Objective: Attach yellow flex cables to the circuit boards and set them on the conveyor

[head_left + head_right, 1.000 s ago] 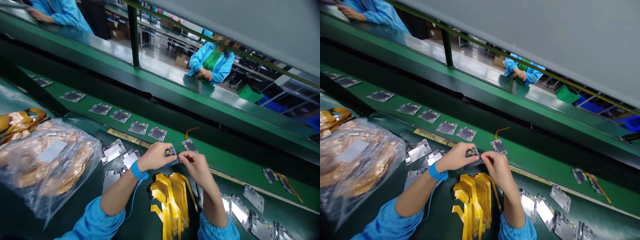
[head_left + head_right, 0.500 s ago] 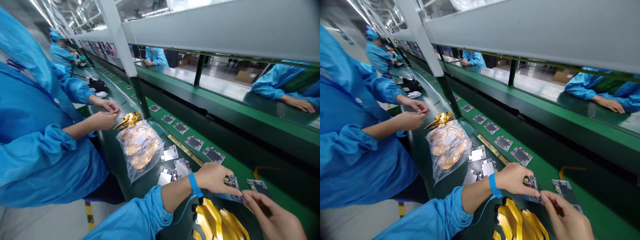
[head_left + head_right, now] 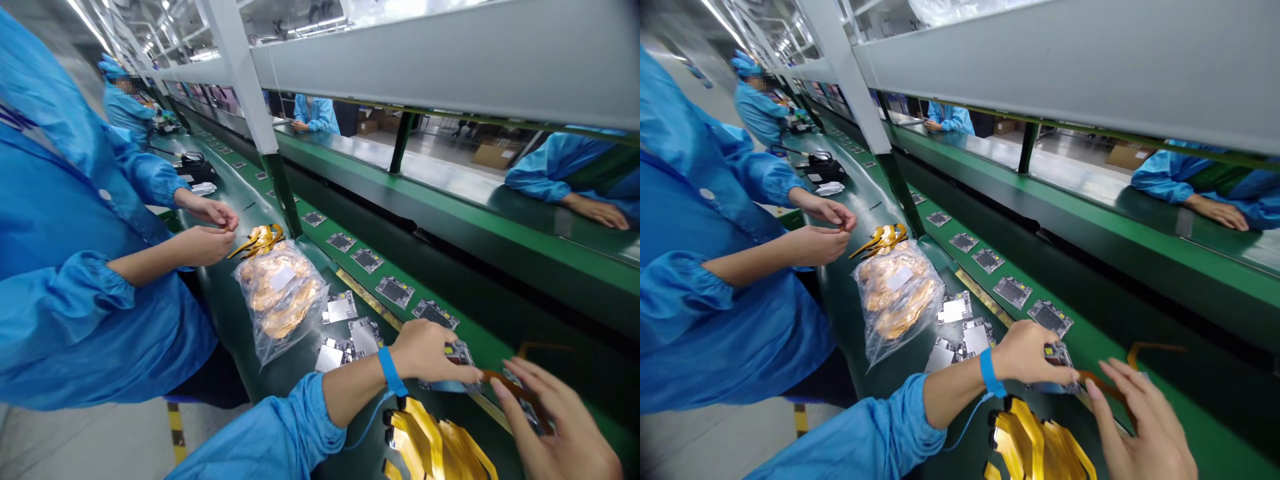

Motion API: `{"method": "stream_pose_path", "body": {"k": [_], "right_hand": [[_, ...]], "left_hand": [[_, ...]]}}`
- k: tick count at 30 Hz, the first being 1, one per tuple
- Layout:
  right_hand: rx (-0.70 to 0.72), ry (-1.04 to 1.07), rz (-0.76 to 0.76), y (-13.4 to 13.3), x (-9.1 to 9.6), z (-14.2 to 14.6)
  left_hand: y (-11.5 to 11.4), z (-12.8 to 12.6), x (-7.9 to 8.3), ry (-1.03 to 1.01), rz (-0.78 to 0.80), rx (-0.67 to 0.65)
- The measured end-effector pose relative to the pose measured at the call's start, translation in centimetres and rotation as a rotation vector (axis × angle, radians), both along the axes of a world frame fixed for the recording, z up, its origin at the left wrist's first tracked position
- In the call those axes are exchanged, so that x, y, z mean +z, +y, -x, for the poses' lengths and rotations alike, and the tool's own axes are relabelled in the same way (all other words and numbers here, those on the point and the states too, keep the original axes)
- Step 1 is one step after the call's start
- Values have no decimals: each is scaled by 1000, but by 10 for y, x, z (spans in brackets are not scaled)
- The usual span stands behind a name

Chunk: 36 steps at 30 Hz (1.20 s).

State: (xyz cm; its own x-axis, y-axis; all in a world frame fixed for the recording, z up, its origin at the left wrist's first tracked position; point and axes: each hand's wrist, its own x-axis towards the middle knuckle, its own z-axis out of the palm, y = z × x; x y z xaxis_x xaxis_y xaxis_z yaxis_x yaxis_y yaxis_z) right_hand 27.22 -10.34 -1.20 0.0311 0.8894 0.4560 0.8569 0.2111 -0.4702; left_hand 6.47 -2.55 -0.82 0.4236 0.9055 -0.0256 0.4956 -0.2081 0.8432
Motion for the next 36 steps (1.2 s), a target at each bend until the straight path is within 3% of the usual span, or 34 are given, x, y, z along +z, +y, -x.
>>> {"method": "stream_pose_path", "body": {"k": [4,7,10,12,14,18,21,24,28,36], "right_hand": [[-244,30,-283,0,16,16],[-112,318,-3,2,9,24],[39,568,290,5,1,34],[52,663,346,12,0,38],[8,703,325,26,3,35],[-182,568,280,71,5,3],[-261,458,325,96,-4,-25],[-284,308,414,98,-23,-32],[-224,161,491,89,-45,-17],[-167,152,465,92,-48,-5]], "left_hand": [[0,0,2,-220,34,204],[0,-2,1,-439,96,168],[0,-5,0,-502,113,75],[2,-5,0,-546,129,52],[7,-1,-1,-633,135,118],[23,14,1,-798,129,368],[30,23,5,-879,136,451],[29,28,10,-903,130,448],[24,31,17,-882,112,414],[24,40,24,-727,82,341]]}}
